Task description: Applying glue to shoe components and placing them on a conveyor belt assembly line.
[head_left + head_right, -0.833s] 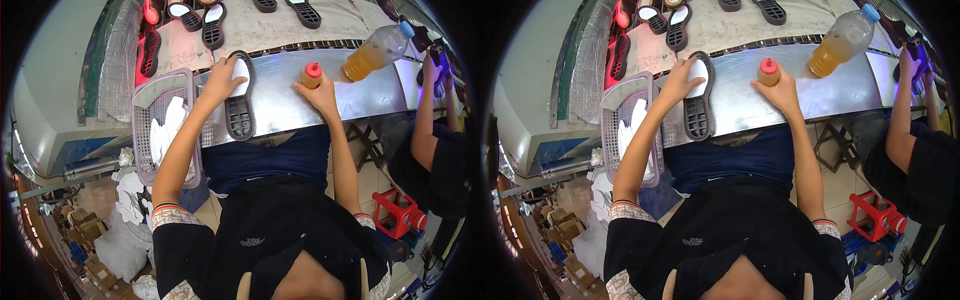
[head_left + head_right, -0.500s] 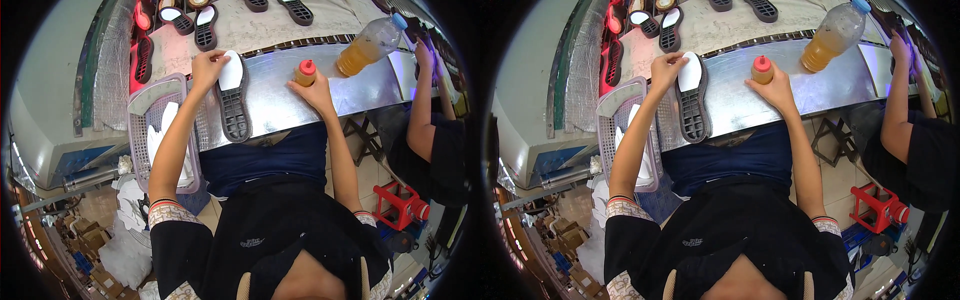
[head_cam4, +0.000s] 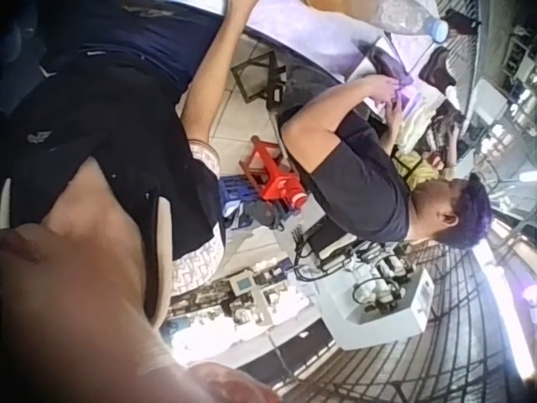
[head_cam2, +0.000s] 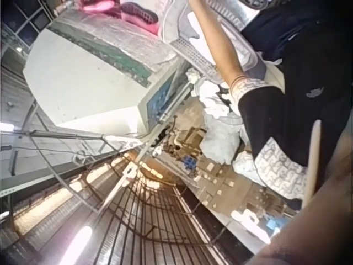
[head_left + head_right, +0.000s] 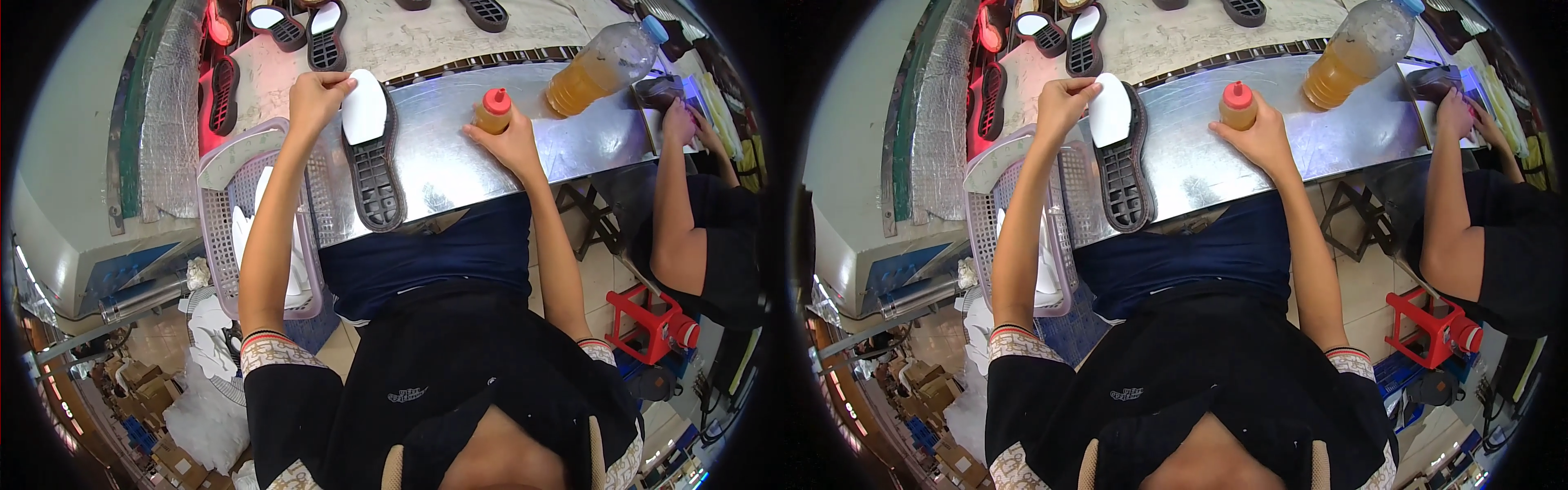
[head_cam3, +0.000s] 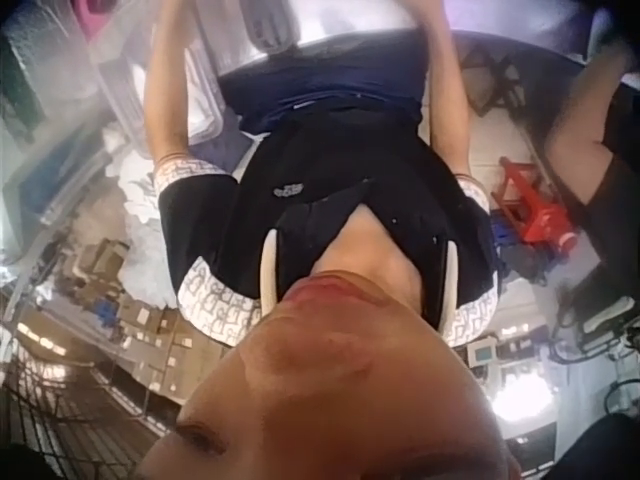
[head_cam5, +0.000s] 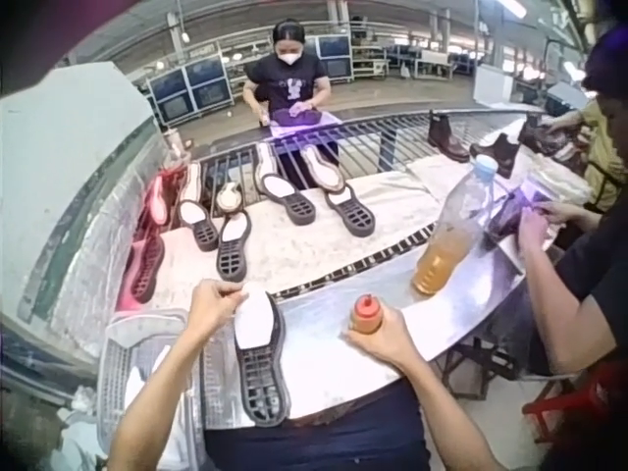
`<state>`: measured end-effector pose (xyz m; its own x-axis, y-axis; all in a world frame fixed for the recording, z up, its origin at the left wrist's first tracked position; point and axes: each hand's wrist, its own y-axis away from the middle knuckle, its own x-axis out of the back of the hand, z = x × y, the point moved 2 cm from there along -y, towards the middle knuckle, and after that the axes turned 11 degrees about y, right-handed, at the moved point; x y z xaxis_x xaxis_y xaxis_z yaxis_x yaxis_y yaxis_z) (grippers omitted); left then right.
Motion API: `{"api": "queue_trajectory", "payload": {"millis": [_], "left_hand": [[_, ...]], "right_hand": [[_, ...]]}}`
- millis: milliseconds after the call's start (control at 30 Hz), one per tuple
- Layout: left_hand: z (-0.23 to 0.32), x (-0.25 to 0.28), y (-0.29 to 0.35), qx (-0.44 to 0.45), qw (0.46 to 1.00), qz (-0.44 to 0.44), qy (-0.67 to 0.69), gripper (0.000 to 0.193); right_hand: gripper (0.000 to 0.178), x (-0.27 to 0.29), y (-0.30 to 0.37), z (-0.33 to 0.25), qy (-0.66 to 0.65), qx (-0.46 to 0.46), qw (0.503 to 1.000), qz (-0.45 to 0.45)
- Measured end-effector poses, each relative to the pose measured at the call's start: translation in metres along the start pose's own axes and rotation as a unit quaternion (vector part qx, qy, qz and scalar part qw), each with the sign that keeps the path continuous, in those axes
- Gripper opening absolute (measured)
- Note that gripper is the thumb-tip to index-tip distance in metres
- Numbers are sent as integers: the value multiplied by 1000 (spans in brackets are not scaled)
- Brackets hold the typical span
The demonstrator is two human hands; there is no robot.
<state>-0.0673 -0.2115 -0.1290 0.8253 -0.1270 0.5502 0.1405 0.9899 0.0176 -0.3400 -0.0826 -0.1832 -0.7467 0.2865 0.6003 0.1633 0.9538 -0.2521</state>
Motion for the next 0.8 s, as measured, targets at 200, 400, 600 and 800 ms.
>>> {"api": "queue_trajectory", "payload": {"millis": [200, 400, 600, 800], "left_hand": [[-24, -15, 0, -11, 996, -12, -87, 26], [-18, -25, 15, -19, 988, 39, -148, 27], [-19, -17, 36, -239, 929, -101, -266, 73], [-26, -7, 49, -184, 928, -221, -237, 72]], "right_hand": [[54, -2, -1, 1, -4, -2, 1000, -4], [54, 0, -1, 1, 10, -8, 1000, -7], [52, 0, 2, -2, 5, 2, 1000, 0], [54, -7, 1, 1, 7, 23, 999, 26]]}}
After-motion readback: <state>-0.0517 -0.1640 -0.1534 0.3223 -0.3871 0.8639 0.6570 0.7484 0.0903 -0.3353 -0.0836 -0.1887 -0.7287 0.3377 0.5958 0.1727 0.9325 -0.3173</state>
